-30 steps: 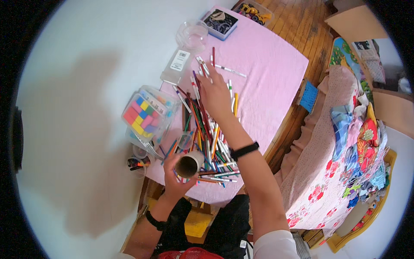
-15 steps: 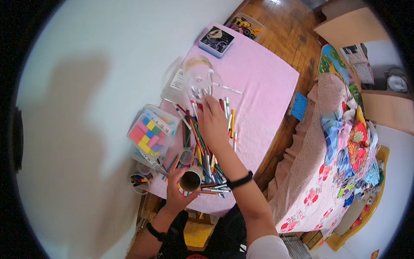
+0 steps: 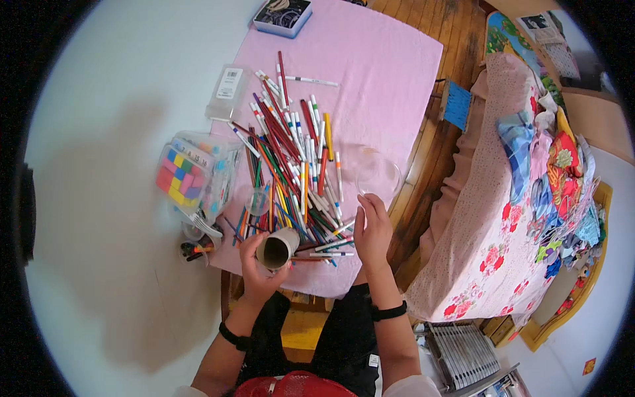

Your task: Organizing colored markers and pens into containers on a table.

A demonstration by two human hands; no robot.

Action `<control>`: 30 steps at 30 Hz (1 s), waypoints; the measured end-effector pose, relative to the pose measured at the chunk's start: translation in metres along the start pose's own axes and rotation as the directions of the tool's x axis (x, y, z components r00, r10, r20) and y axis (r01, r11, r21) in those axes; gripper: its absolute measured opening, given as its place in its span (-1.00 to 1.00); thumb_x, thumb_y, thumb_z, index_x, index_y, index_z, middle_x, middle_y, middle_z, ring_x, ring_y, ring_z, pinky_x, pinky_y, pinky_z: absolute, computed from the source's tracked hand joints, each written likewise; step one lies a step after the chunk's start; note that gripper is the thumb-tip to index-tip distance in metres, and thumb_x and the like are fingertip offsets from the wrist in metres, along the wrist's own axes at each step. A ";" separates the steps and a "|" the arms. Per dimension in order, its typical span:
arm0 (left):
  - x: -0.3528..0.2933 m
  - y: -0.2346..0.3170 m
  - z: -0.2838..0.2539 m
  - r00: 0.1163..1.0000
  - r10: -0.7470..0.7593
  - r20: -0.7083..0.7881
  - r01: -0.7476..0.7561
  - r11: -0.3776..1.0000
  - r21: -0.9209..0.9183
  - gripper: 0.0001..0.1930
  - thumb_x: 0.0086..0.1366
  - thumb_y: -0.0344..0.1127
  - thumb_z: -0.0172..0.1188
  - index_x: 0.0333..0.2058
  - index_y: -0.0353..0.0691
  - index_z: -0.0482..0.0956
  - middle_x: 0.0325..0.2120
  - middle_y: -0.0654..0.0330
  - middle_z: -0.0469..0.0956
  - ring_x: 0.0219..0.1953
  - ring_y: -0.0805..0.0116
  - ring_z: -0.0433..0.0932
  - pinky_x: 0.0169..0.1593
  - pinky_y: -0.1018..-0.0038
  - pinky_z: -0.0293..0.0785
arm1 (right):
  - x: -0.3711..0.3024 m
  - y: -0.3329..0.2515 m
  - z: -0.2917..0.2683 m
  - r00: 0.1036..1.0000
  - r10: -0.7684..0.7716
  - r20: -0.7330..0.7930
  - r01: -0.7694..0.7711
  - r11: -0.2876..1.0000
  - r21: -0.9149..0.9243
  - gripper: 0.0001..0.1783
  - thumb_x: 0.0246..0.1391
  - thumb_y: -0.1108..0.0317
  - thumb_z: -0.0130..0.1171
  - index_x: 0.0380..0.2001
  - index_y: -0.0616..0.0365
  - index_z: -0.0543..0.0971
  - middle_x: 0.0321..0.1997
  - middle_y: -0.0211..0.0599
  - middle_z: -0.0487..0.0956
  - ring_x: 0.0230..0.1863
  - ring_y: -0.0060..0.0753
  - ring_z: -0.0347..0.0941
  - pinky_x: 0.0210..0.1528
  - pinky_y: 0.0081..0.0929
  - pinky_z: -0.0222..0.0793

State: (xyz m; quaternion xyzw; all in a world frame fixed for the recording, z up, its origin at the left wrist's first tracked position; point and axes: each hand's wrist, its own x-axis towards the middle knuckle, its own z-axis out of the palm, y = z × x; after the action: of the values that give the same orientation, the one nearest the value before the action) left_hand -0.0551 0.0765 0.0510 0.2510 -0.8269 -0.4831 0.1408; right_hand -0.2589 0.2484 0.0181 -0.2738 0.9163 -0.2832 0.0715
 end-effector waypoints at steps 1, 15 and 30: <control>0.000 0.001 0.002 1.000 -0.004 0.004 0.004 1.000 0.007 -0.21 0.01 -0.39 0.43 0.21 -0.27 0.22 0.08 -0.01 0.32 0.13 0.05 0.38 0.20 0.19 0.34 | 0.000 -0.001 0.000 1.000 0.022 -0.013 -0.021 0.998 0.059 -0.72 0.09 0.55 0.16 -0.09 0.20 0.58 0.08 -0.08 0.49 -0.11 -0.03 0.56 -0.07 -0.26 0.48; 0.000 0.002 -0.015 0.991 -0.081 -0.106 0.080 0.997 -0.013 -0.21 -0.04 -0.33 0.50 0.15 -0.28 0.25 0.03 -0.03 0.34 0.08 0.03 0.40 0.15 0.20 0.36 | 0.084 -0.119 0.060 0.955 -0.277 0.102 0.227 0.909 0.350 -0.69 0.06 0.55 0.20 -0.08 0.13 0.57 -0.08 -0.08 0.54 -0.05 0.03 0.50 -0.02 -0.20 0.44; -0.006 -0.027 -0.051 0.992 -0.116 -0.058 0.114 0.993 -0.039 -0.17 -0.09 -0.25 0.58 0.12 -0.28 0.28 -0.01 -0.04 0.39 0.03 -0.02 0.43 0.09 0.17 0.42 | 0.242 -0.168 0.225 0.602 -0.756 0.258 0.798 0.584 -0.150 -0.43 0.07 0.40 0.08 0.20 -0.15 0.42 0.31 -0.48 0.40 0.37 -0.23 0.23 0.31 -0.20 0.19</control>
State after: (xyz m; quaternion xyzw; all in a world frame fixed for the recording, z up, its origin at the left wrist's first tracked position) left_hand -0.0181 0.0315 0.0528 0.3101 -0.7977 -0.4975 0.1419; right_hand -0.3200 -0.1064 -0.0684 -0.6768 0.7217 -0.1441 -0.0189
